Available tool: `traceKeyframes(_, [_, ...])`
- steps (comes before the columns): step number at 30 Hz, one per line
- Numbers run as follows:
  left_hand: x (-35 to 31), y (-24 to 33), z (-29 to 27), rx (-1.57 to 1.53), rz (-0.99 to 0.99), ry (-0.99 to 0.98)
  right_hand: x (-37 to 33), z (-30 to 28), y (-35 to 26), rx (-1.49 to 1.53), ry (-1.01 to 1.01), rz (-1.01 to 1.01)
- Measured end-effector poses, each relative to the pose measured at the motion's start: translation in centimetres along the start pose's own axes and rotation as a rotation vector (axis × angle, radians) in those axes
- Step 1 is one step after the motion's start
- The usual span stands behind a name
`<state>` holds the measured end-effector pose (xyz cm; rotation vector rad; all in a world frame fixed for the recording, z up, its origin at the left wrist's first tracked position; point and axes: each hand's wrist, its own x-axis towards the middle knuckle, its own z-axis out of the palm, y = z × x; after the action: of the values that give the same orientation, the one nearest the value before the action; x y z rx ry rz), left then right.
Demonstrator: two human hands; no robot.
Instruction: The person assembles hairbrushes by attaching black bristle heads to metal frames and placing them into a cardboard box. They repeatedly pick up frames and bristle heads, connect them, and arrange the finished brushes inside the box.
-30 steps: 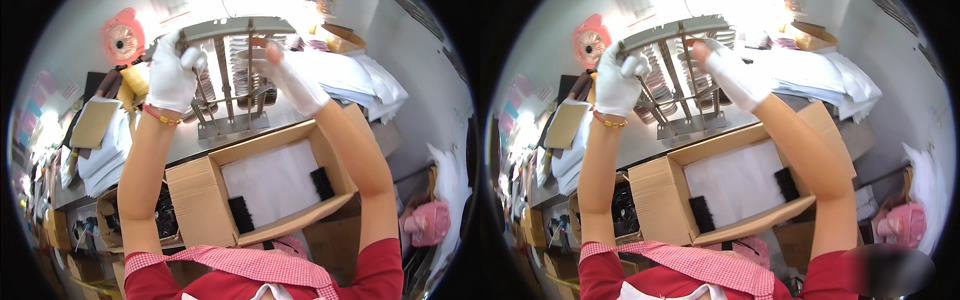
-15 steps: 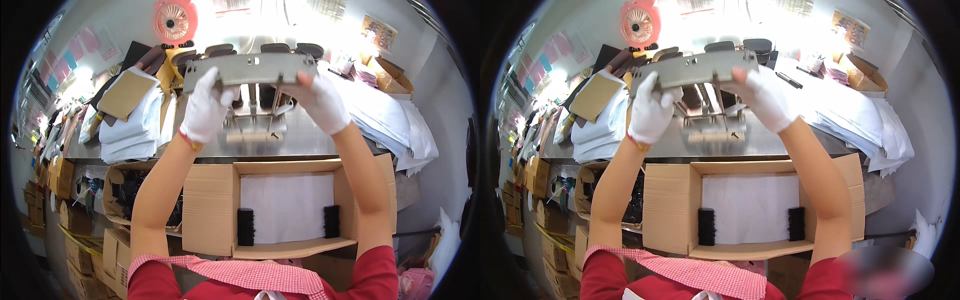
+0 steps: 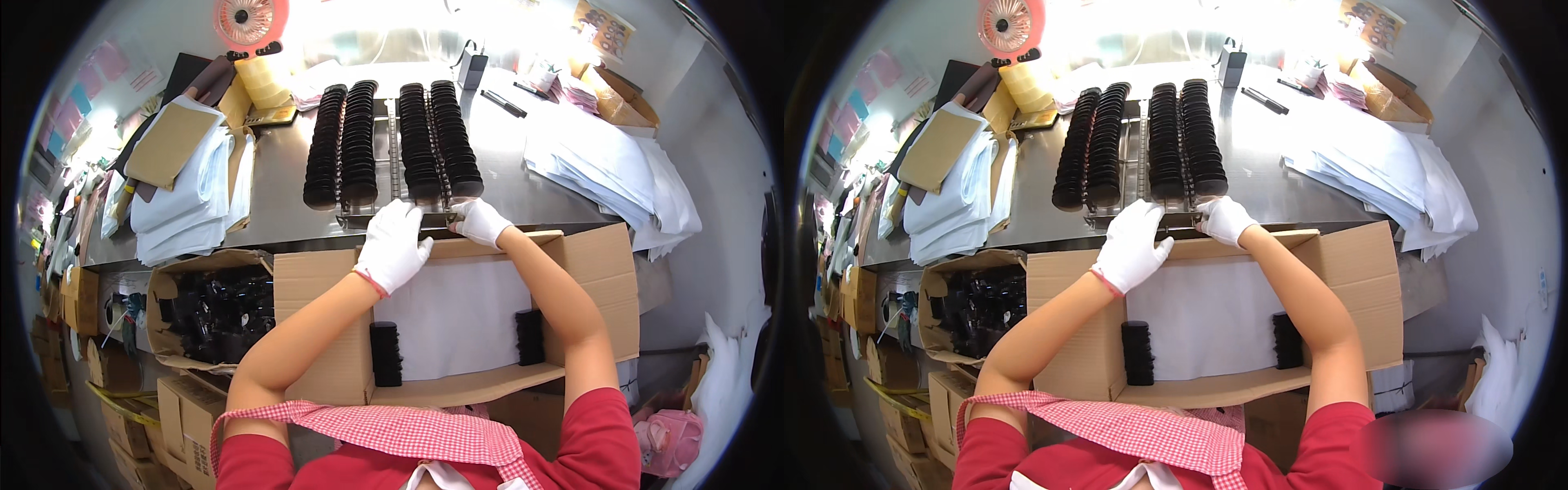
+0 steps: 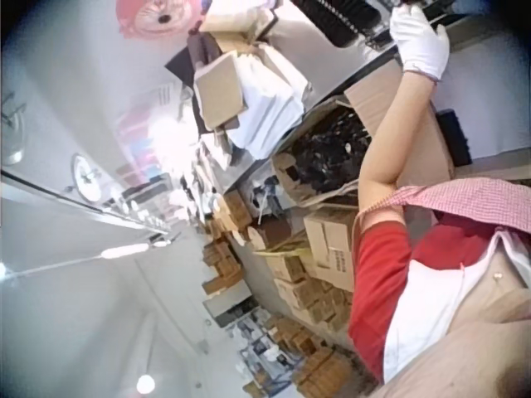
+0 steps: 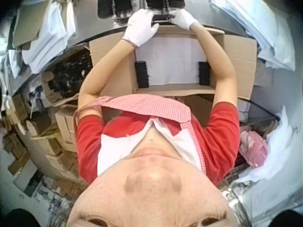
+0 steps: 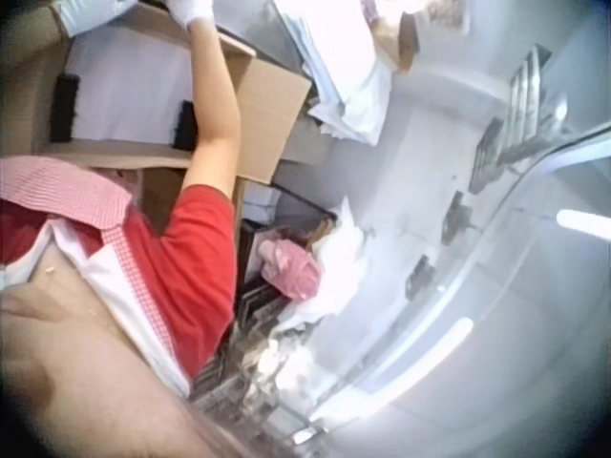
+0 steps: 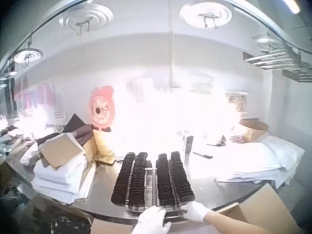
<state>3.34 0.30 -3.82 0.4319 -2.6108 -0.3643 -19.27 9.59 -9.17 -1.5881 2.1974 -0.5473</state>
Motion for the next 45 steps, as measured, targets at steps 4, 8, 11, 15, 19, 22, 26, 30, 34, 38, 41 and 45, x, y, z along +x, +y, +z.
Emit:
traceKeyframes(4, [-0.4, -0.6, 2.1, 0.062, -0.039, -0.004, -0.5, -4.2, -0.1, 0.585, -0.164, 0.181])
traceKeyframes(8, [-0.7, -0.7, 2.8, 0.013, -0.027, 0.065, -0.8, -2.5, 1.7, 1.119, 0.264, 0.034])
traceKeyframes(11, [-0.4, -0.6, 2.5, -0.053, -0.022, 0.045, 0.7, -1.9, 1.7, 1.1, 0.187, 0.011])
traceKeyframes(15, [-0.7, -0.6, 2.2, -0.086, -0.038, 0.043, 0.8, -1.0, -1.1, 0.715, 0.374, -0.142])
traceKeyframes(19, [-1.1, -0.7, 2.4, -0.041, -0.036, 0.085, -0.5, 1.3, -3.4, 0.352, 0.652, -0.211])
traceKeyframes(22, [-0.7, -0.9, 2.4, -0.097, -0.04, 0.072, -0.7, 2.0, -5.3, 0.192, 0.735, -0.128])
traceKeyframes(26, [-0.2, -1.9, 3.3, -0.294, -0.081, 0.087, -1.1, -1.0, -4.2, -0.084, 0.964, -0.329])
traceKeyframes(30, [0.3, 4.2, 2.2, -1.629, -0.727, 0.213, -4.3, -1.9, -8.4, 0.27, 0.696, -0.301])
traceKeyframes(34, [0.2, 4.5, 2.9, -2.527, -0.927, 0.135, -6.0, -3.2, -11.7, 0.044, 0.377, -0.58])
traceKeyframes(38, [0.9, 4.9, 0.8, -1.9, -1.109, 0.055, -1.5, -4.4, -4.0, 0.267, 0.63, -0.042])
traceKeyframes(41, [2.2, 3.6, 3.5, -1.361, -0.845, 0.064, 3.3, -4.9, 1.3, 0.427, 0.58, 0.09])
traceKeyframes(45, [3.4, 0.9, 6.8, -0.918, -0.719, -0.01, 6.8, -5.0, 3.4, 0.858, 0.318, -0.027])
